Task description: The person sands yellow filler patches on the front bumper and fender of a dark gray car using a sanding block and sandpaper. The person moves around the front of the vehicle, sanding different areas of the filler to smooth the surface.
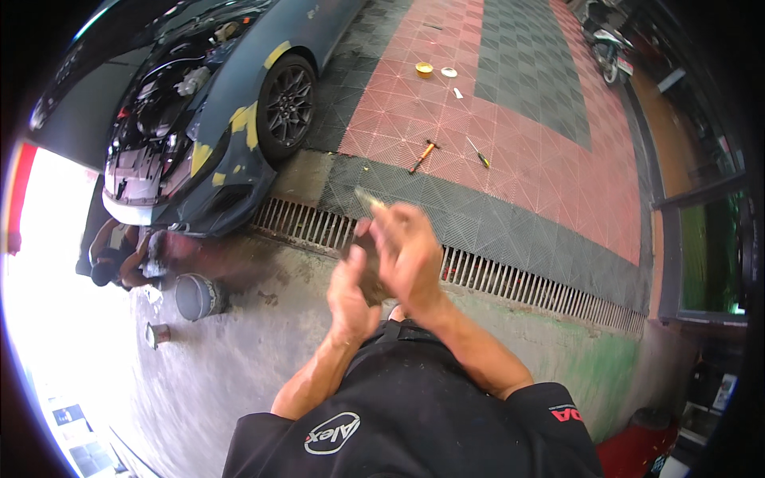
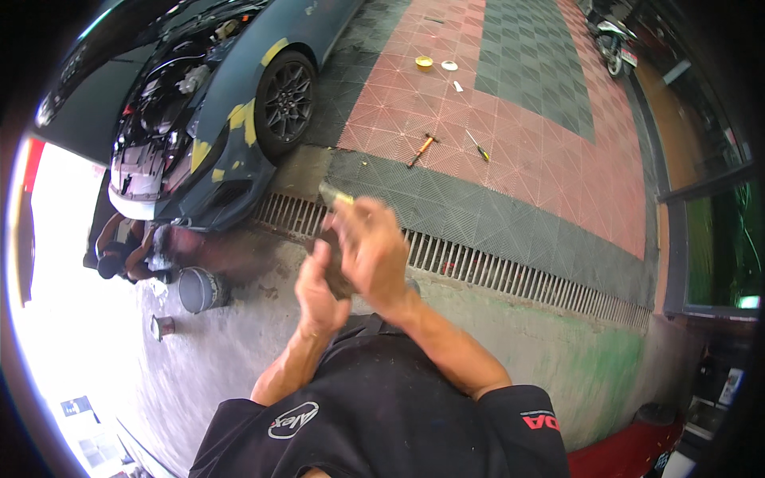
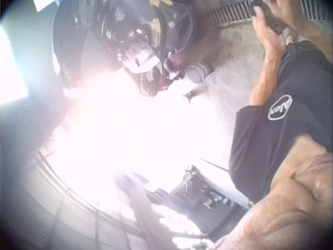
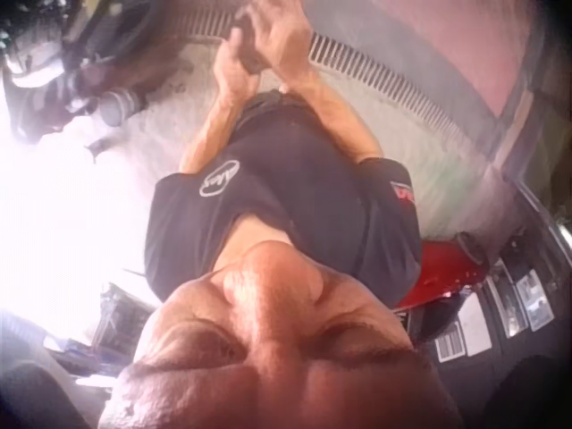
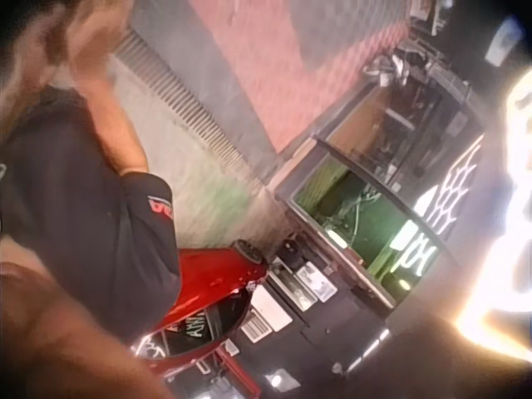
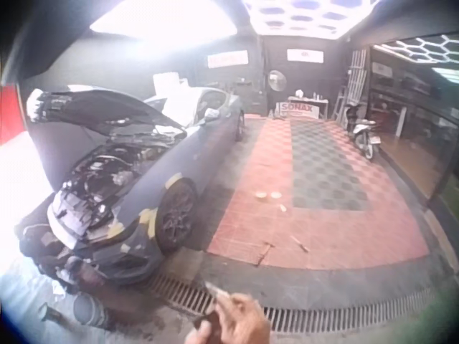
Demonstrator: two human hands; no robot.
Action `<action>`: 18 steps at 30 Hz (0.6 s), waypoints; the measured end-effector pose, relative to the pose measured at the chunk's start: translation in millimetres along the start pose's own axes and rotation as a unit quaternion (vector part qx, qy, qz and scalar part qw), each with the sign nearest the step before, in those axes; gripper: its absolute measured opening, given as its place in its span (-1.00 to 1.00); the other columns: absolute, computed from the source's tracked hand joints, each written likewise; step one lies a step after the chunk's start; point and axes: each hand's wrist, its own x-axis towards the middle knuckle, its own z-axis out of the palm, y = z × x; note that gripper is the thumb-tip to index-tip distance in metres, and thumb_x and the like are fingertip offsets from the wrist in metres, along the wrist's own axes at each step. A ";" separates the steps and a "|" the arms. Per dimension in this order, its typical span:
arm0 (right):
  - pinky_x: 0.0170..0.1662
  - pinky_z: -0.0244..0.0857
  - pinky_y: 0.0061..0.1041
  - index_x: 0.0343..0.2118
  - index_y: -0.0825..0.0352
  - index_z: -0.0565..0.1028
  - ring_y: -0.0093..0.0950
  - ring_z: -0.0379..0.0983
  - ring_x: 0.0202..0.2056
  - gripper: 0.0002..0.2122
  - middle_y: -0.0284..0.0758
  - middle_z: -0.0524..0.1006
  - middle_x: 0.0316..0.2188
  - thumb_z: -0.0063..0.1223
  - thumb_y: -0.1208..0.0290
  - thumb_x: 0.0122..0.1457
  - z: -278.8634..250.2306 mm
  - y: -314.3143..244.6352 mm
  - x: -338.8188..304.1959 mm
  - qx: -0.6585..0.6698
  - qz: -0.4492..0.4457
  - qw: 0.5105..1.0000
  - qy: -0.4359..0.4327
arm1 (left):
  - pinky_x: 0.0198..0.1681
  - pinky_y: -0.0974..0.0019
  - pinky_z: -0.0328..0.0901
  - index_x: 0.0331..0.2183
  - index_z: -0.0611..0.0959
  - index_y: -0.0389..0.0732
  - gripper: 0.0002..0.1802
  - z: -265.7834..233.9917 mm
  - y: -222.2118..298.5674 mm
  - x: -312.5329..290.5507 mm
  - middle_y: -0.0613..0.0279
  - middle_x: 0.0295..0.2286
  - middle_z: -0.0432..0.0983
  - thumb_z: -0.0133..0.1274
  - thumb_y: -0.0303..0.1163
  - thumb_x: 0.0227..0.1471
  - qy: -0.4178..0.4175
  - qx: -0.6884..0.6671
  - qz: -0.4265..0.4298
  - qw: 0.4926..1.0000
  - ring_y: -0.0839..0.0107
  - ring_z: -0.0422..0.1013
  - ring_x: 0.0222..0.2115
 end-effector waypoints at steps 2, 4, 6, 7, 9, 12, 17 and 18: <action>-0.09 0.53 -0.39 0.18 0.34 0.67 -0.41 0.61 -0.11 -0.70 -0.22 0.62 -0.04 0.21 0.32 0.51 -2.9 -2.0 18.2 0.151 0.149 0.977 -0.003 | 0.42 0.00 0.30 0.46 0.40 -0.19 -0.36 -12.1 -9.0 -17.1 0.09 0.33 0.46 0.00 -0.09 0.55 0.016 0.066 0.049 0.996 0.18 0.37 0.36; -0.03 0.52 -0.43 0.22 0.36 0.65 -0.45 0.61 -0.13 -0.70 -0.20 0.60 0.00 0.19 0.41 0.51 -14.0 8.5 4.9 0.073 0.000 0.997 0.032 | 0.42 -0.01 0.31 0.45 0.41 -0.13 -0.42 -24.3 13.2 -16.6 0.11 0.31 0.48 -0.04 -0.13 0.57 0.096 -0.013 0.129 0.987 0.17 0.39 0.33; -0.01 0.52 -0.34 0.25 0.34 0.64 -0.37 0.58 -0.11 -0.66 -0.20 0.58 -0.01 0.20 0.51 0.45 -4.5 -8.2 -47.8 0.045 -0.077 0.996 -0.004 | 0.42 -0.07 0.31 0.46 0.41 -0.03 -0.48 -32.0 45.9 -23.0 0.16 0.29 0.48 -0.14 -0.18 0.61 0.132 -0.086 0.207 0.966 0.18 0.42 0.30; -0.01 0.52 -0.30 0.26 0.33 0.63 -0.33 0.57 -0.10 -0.63 -0.20 0.57 -0.01 0.21 0.56 0.42 -5.0 -18.7 -72.0 0.027 -0.121 0.992 -0.016 | 0.41 -0.09 0.31 0.46 0.41 0.00 -0.49 -34.6 54.0 -28.0 0.18 0.30 0.48 -0.18 -0.19 0.62 0.155 -0.119 0.217 0.956 0.18 0.42 0.29; 0.05 0.51 -0.26 0.33 0.29 0.59 -0.26 0.54 -0.01 -0.53 -0.17 0.53 0.04 0.23 0.62 0.36 4.1 -42.6 -109.0 0.032 -0.280 0.957 -0.073 | 0.41 -0.10 0.31 0.46 0.40 0.01 -0.49 -45.4 56.2 -46.0 0.21 0.30 0.48 -0.19 -0.18 0.63 0.144 -0.150 0.223 0.952 0.19 0.43 0.29; 0.16 0.45 -0.17 0.31 0.30 0.59 -0.14 0.50 0.05 -0.54 -0.13 0.50 0.06 0.25 0.61 0.34 14.9 -41.9 -139.9 0.070 -0.099 0.987 -0.102 | 0.41 -0.09 0.32 0.47 0.39 0.03 -0.48 -35.5 49.0 -89.0 0.23 0.30 0.48 -0.20 -0.18 0.63 0.167 -0.190 0.216 0.943 0.19 0.43 0.29; 0.15 0.44 -0.17 0.26 0.41 0.58 -0.08 0.50 0.06 -0.57 -0.09 0.54 0.05 0.24 0.64 0.32 -3.3 -71.9 -196.5 0.001 -0.319 0.931 -0.178 | 0.41 -0.08 0.32 0.46 0.39 0.03 -0.49 -85.0 27.8 -161.6 0.22 0.30 0.48 -0.21 -0.21 0.62 0.153 -0.208 0.241 0.935 0.21 0.43 0.29; 0.14 0.45 -0.19 0.26 0.41 0.59 -0.09 0.51 0.06 -0.57 -0.10 0.55 0.04 0.22 0.65 0.33 -7.3 -63.9 -206.8 -0.002 -0.230 0.956 -0.182 | 0.41 -0.09 0.32 0.47 0.38 0.03 -0.48 -79.4 27.3 -176.5 0.22 0.30 0.48 -0.21 -0.22 0.62 0.164 -0.223 0.247 0.929 0.20 0.44 0.28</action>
